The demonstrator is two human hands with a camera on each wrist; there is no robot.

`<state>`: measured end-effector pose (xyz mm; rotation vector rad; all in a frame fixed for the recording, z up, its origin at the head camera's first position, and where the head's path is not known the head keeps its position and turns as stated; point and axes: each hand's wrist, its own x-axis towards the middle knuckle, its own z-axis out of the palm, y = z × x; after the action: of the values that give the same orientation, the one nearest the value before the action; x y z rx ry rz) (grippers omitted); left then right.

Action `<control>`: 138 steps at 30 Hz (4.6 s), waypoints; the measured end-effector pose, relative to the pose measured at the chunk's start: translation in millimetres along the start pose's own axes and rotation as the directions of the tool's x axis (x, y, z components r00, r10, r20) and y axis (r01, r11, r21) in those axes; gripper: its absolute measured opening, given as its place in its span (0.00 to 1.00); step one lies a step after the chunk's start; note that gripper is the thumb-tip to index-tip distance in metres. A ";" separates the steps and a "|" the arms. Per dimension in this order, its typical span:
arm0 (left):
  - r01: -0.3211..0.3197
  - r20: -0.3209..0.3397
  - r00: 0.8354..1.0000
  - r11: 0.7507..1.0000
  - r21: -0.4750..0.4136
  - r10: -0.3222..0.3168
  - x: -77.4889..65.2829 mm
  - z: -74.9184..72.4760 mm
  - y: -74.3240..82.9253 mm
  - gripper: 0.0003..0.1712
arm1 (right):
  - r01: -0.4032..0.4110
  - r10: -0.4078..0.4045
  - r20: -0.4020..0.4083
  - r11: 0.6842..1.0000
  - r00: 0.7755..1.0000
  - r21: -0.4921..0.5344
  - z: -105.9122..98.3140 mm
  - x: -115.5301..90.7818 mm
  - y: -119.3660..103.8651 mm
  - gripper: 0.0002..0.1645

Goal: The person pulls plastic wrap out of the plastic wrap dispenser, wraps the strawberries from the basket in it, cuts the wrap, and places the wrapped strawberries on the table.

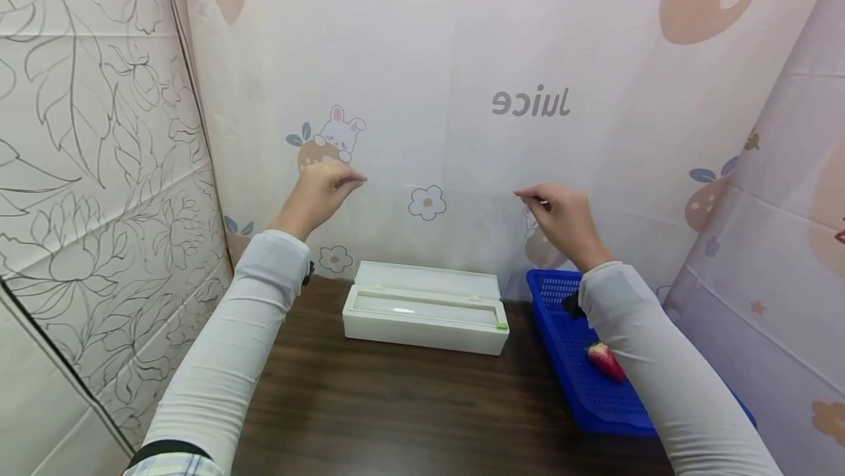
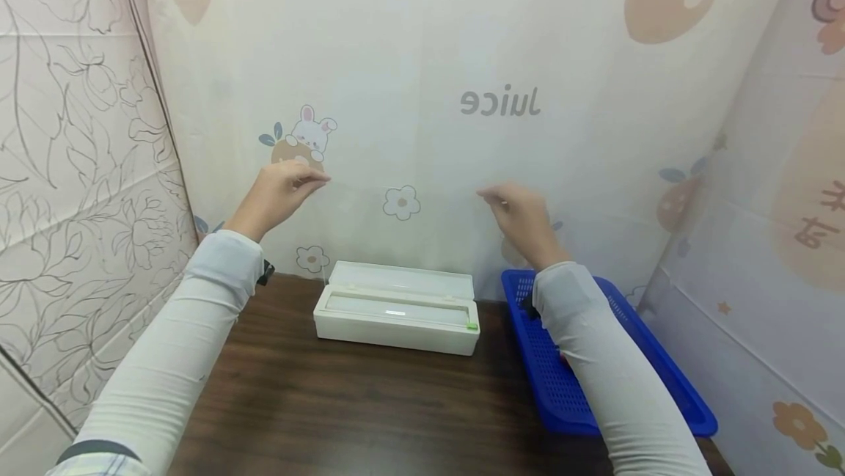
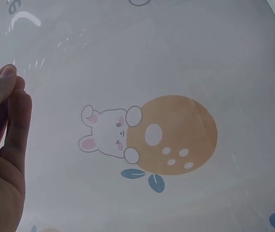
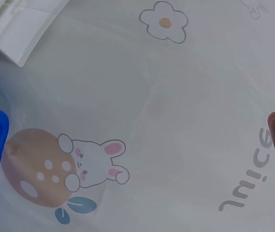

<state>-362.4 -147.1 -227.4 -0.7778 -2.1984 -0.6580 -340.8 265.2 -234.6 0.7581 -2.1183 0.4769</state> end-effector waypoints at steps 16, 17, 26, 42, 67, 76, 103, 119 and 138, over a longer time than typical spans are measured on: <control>-0.022 0.029 0.999 0.998 0.061 0.020 -1.3 -10.3 11.4 0.09 | -0.021 0.021 -0.008 1.000 1.000 -0.010 -7.3 -2.2 -4.5 0.11; -0.022 0.034 0.999 0.998 0.062 0.020 -1.7 -11.2 11.9 0.09 | -0.024 0.024 -0.004 1.000 1.000 -0.008 -7.8 -2.4 -5.3 0.11; 0.007 0.083 0.997 1.000 0.027 -0.009 -8.6 -18.9 13.2 0.09 | -0.067 0.067 0.056 0.998 0.996 -0.016 -13.9 -4.0 -12.7 0.12; 0.118 0.276 0.959 0.976 -0.185 -0.064 -25.7 -43.8 4.2 0.09 | -0.349 0.280 0.284 0.908 0.917 0.233 -43.9 -14.6 -13.5 0.14; 0.161 0.208 0.976 0.877 -0.453 -0.072 -79.1 -35.8 18.8 0.08 | -0.424 0.329 0.267 0.686 0.906 0.592 -27.6 -61.3 -23.4 0.18; 0.100 0.182 0.983 0.892 -0.442 -0.020 -95.8 -36.6 26.9 0.06 | -0.397 0.318 0.245 0.632 0.916 0.665 -28.2 -77.1 -34.4 0.12; 0.087 0.313 0.941 0.798 -0.597 0.132 -177.6 4.1 50.7 0.06 | -0.489 0.247 0.449 0.661 0.859 0.570 -20.4 -168.1 -64.5 0.09; 0.163 0.518 0.820 0.769 -0.618 0.243 -244.0 57.9 52.9 0.09 | -0.526 0.075 0.611 0.598 0.788 0.605 29.0 -243.6 -79.2 0.07; 0.094 0.510 0.828 0.839 -0.535 0.233 -283.2 80.9 34.0 0.06 | -0.273 -0.157 0.604 0.784 0.782 0.557 44.2 -268.4 -80.7 0.11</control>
<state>-212.9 -165.5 -482.8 -1.5067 -2.4996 -1.1630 -182.7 274.3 -470.0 1.3825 -2.6293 1.1353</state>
